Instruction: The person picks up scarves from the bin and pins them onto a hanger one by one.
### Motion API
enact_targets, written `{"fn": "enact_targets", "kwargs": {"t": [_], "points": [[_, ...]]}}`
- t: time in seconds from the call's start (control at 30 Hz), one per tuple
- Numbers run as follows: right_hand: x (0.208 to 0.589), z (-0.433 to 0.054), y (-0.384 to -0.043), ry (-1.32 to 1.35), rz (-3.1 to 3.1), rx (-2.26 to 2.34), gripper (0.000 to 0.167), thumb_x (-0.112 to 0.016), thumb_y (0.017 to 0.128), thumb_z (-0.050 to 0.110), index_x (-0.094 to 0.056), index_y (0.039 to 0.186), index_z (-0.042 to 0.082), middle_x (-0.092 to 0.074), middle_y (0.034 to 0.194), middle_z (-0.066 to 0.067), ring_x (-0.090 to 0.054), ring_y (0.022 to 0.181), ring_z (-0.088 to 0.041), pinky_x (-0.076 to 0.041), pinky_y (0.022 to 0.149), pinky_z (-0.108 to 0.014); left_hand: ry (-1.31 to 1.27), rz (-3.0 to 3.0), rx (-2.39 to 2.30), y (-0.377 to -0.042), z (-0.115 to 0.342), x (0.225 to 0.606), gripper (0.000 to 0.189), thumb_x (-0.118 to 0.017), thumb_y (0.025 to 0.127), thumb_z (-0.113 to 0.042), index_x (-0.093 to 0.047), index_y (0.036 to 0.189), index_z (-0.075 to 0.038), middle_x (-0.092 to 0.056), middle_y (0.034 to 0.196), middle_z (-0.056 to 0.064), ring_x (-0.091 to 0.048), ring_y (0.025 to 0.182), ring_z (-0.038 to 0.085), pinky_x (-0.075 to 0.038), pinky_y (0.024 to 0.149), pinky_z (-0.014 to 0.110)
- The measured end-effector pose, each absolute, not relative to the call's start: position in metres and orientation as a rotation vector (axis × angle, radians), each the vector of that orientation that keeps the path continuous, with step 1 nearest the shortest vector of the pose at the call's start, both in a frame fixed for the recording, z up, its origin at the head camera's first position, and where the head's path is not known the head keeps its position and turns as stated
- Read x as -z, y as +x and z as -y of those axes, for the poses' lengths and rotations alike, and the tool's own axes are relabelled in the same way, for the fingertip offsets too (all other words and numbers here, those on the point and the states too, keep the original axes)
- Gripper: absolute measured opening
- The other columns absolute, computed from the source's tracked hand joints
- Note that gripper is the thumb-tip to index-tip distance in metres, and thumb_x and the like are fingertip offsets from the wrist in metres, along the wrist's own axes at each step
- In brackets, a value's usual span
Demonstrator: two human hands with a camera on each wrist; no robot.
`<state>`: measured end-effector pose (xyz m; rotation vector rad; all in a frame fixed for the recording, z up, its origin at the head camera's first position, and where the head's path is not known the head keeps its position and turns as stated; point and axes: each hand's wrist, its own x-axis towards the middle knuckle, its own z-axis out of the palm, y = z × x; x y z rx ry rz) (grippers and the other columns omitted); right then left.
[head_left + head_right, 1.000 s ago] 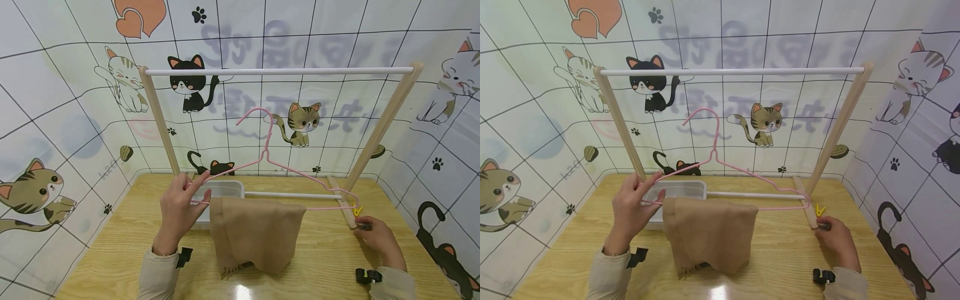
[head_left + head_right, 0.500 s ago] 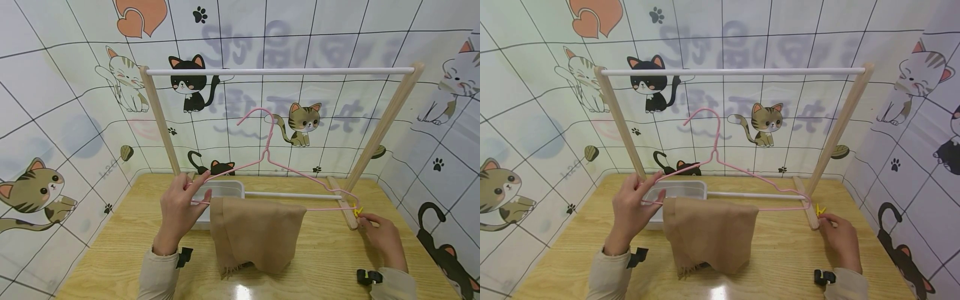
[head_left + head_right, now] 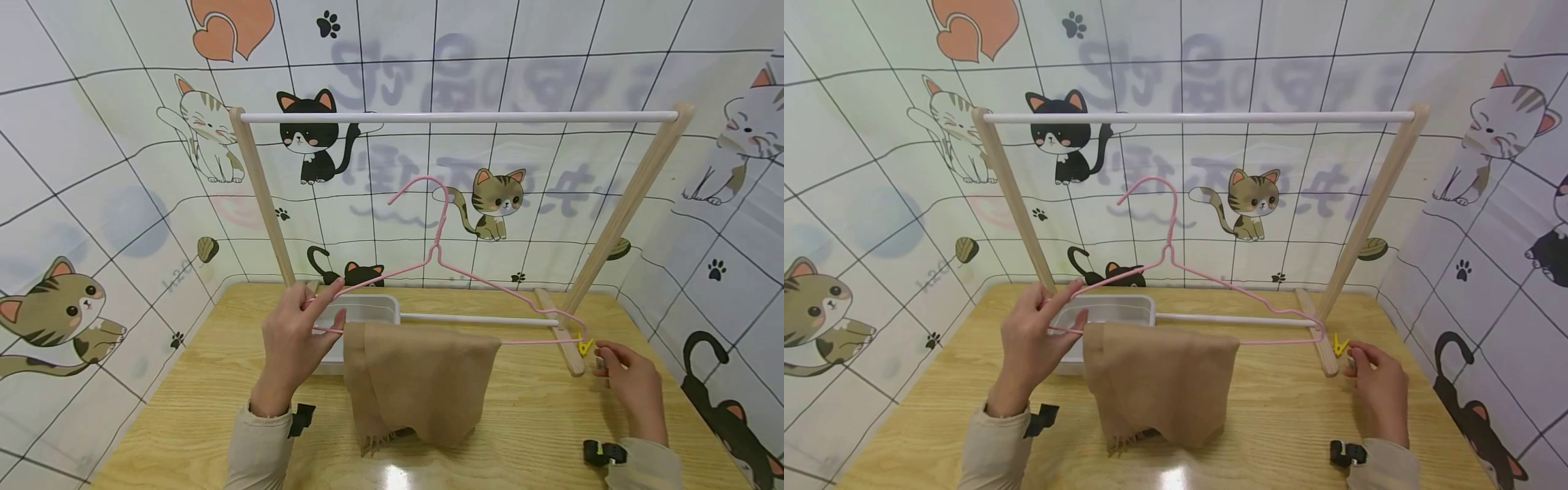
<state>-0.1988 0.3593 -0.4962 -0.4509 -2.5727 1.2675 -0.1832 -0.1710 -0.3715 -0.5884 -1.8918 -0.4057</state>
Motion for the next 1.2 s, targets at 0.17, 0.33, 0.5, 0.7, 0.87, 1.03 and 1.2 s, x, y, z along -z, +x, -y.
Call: {"fn": "enact_targets", "kwargs": {"t": [0.17, 0.33, 0.5, 0.7, 0.87, 1.03, 1.2], "points": [[0.5, -0.357, -0.201, -0.42, 2.506, -1.405, 0.043, -0.042, 0.11, 0.02, -0.054, 0.139, -0.009, -0.067, 0.115, -0.021, -0.066, 0.069, 0.007, -0.059, 0.064, -0.024, -0.586, 1.896, 0.41, -0.183, 0.171, 0.372, 0.042, -0.065, 0.089, -0.022, -0.073, 0.13, -0.022, -0.042, 0.076, 0.006, -0.033, 0.064, 0.017, -0.021, 0.048, 0.027], [0.498, -0.357, -0.2, -0.407, 2.53, -1.4, 0.051, -0.041, 0.111, 0.027, -0.049, 0.143, -0.01, -0.055, 0.134, -0.035, -0.065, 0.07, 0.009, -0.058, 0.065, -0.022, -0.585, 1.896, 0.41, -0.183, 0.171, 0.372, 0.042, -0.066, 0.087, -0.021, -0.073, 0.129, -0.022, -0.042, 0.077, 0.006, -0.034, 0.064, 0.017, -0.021, 0.048, 0.026], [0.492, -0.36, -0.201, -0.463, 2.614, -1.387, 0.065, -0.053, 0.105, 0.038, -0.041, 0.151, -0.006, -0.049, 0.145, -0.032, -0.062, 0.07, 0.013, -0.052, 0.065, -0.016, -0.583, 1.895, 0.413, -0.183, 0.171, 0.372, 0.042, -0.065, 0.088, -0.021, -0.073, 0.129, -0.022, -0.042, 0.077, 0.006, -0.034, 0.065, 0.017, -0.021, 0.048, 0.026], [0.491, -0.361, -0.201, -0.423, 2.64, -1.379, 0.066, -0.06, 0.103, 0.029, -0.035, 0.153, -0.006, -0.045, 0.149, -0.033, -0.054, 0.073, 0.02, -0.046, 0.064, -0.013, -0.58, 1.895, 0.414, -0.182, 0.171, 0.371, 0.041, -0.065, 0.088, -0.021, -0.073, 0.128, -0.022, -0.042, 0.077, 0.006, -0.034, 0.064, 0.017, -0.021, 0.048, 0.026], [0.49, -0.357, -0.199, -0.374, 2.593, -1.416, 0.057, -0.055, 0.106, 0.023, -0.037, 0.15, -0.009, -0.047, 0.144, -0.034, -0.058, 0.074, 0.017, -0.055, 0.068, -0.016, -0.581, 1.896, 0.414, -0.182, 0.171, 0.371, 0.041, -0.065, 0.088, -0.021, -0.073, 0.128, -0.022, -0.042, 0.077, 0.006, -0.034, 0.064, 0.017, -0.021, 0.048, 0.026], [0.479, -0.355, -0.197, -0.399, 2.64, -1.396, 0.063, -0.054, 0.106, 0.033, -0.036, 0.152, -0.006, -0.044, 0.147, -0.035, -0.066, 0.074, 0.008, -0.049, 0.064, -0.012, -0.583, 1.897, 0.407, -0.182, 0.171, 0.371, 0.041, -0.065, 0.088, -0.021, -0.073, 0.129, -0.022, -0.042, 0.077, 0.006, -0.033, 0.065, 0.017, -0.02, 0.048, 0.026], [0.472, -0.354, -0.196, -0.381, 2.666, -1.314, 0.066, -0.056, 0.104, 0.04, -0.039, 0.153, -0.001, -0.048, 0.144, -0.03, -0.069, 0.073, 0.001, -0.045, 0.062, -0.012, -0.583, 1.899, 0.403, -0.182, 0.171, 0.371, 0.042, -0.065, 0.089, -0.022, -0.072, 0.13, -0.023, -0.042, 0.077, 0.006, -0.033, 0.065, 0.017, -0.021, 0.048, 0.026]]}}
